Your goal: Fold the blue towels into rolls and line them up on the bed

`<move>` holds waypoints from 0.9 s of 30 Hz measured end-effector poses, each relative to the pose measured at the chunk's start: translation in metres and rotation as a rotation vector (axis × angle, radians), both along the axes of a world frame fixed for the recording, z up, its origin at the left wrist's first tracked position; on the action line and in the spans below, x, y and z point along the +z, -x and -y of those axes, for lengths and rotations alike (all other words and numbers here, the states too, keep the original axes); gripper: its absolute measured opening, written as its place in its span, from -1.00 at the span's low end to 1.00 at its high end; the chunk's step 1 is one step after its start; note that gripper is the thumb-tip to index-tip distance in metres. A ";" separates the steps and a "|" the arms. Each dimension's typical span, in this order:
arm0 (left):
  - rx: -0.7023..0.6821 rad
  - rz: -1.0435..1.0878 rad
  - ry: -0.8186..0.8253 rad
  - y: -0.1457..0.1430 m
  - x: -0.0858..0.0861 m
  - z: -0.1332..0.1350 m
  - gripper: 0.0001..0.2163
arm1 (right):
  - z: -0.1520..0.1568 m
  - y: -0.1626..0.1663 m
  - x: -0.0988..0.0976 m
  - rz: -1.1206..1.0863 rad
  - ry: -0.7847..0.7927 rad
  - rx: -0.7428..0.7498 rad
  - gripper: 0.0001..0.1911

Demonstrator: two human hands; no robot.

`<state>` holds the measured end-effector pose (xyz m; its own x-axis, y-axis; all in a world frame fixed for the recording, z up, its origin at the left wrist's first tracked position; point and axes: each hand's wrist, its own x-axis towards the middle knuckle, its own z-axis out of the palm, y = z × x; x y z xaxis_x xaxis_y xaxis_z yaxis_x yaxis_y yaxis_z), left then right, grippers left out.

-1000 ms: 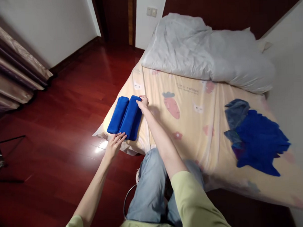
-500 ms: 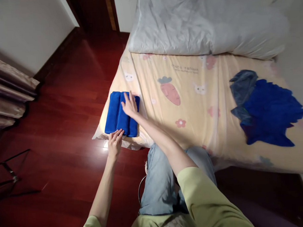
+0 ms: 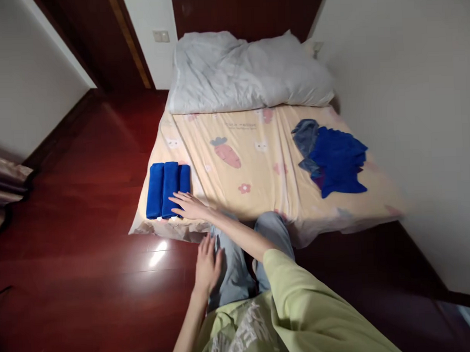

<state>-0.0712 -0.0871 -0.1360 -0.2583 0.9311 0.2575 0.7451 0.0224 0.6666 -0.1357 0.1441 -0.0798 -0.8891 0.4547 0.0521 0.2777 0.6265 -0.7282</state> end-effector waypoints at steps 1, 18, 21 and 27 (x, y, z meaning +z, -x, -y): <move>-0.020 -0.006 0.005 -0.023 -0.001 0.007 -0.38 | 0.007 -0.030 0.001 -0.043 0.046 -0.028 -0.47; 0.144 -0.547 0.255 -0.067 0.035 -0.054 -0.26 | 0.078 -0.348 -0.037 -0.442 0.487 -1.129 -0.43; 0.158 -0.607 0.295 -0.070 0.044 -0.082 -0.33 | 0.074 -0.347 -0.044 -0.543 0.559 -1.128 -0.45; 0.162 -0.550 0.427 -0.070 0.058 -0.135 -0.50 | 0.058 -0.366 -0.058 -0.585 0.585 -1.109 -0.60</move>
<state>-0.0012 0.0479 -0.0784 -0.3390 0.9407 0.0113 0.9361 0.3361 0.1035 0.2302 0.0863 -0.1374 0.0327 0.9877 -0.1532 -0.0093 -0.1529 -0.9882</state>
